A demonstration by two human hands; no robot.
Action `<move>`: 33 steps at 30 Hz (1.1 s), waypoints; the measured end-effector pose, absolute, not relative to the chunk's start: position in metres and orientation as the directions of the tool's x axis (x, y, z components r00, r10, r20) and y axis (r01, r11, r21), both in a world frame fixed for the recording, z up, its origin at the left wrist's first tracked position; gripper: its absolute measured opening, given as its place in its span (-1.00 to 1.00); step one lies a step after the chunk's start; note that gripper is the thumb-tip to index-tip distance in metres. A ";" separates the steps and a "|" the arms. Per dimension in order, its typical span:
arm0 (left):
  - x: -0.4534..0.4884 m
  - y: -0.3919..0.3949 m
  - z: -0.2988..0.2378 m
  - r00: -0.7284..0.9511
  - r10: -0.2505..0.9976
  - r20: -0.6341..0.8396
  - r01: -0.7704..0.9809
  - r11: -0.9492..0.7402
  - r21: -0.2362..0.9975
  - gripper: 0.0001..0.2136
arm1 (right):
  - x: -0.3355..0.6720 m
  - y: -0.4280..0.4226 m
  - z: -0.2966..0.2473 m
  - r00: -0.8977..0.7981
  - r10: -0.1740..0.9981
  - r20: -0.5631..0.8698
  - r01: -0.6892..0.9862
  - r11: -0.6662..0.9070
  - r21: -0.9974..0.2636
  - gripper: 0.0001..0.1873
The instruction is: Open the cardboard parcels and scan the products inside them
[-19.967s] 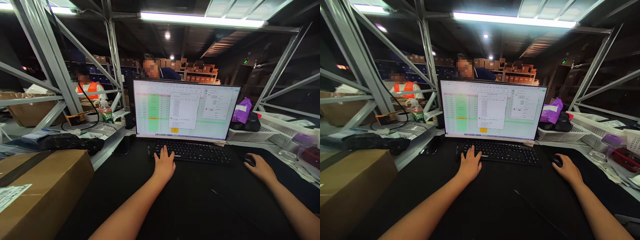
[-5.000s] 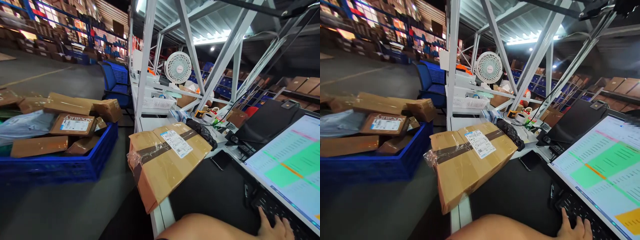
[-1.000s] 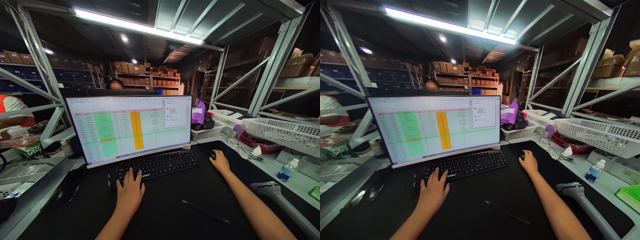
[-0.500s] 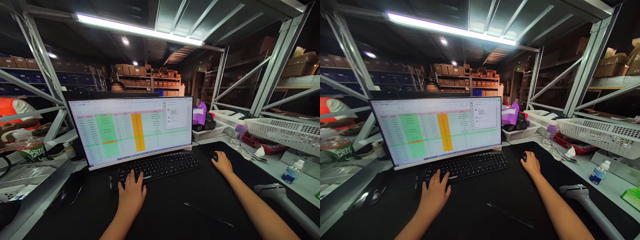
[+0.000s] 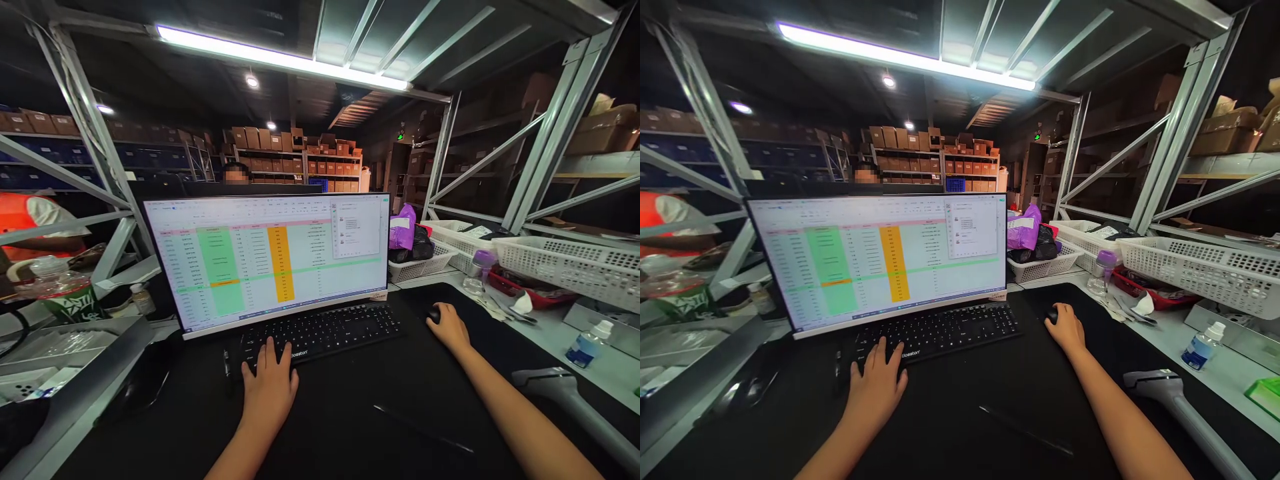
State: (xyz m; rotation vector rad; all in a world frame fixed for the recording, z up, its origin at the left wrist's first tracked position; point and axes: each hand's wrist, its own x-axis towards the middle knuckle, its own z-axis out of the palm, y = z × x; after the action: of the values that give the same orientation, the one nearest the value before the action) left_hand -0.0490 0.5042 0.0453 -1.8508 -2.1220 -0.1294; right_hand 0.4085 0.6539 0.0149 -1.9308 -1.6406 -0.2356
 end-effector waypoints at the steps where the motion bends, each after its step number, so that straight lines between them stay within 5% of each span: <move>1: -0.049 0.504 0.046 -0.109 0.950 0.294 0.978 0.156 -0.141 -0.51 | 0.408 0.653 0.015 0.223 0.842 0.491 0.946 -0.066 -0.317 -0.59; 33: -0.048 0.505 0.046 -0.098 0.946 0.309 0.976 0.151 -0.156 -0.52 | 0.407 0.649 0.020 0.221 0.866 0.449 0.941 -0.068 -0.331 -0.54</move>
State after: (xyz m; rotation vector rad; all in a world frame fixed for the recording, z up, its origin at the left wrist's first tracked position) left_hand -0.0480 0.5045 0.0461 -1.8466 -2.1012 -0.1251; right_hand 0.4067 0.6486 0.0202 -1.9478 -1.6608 -0.1774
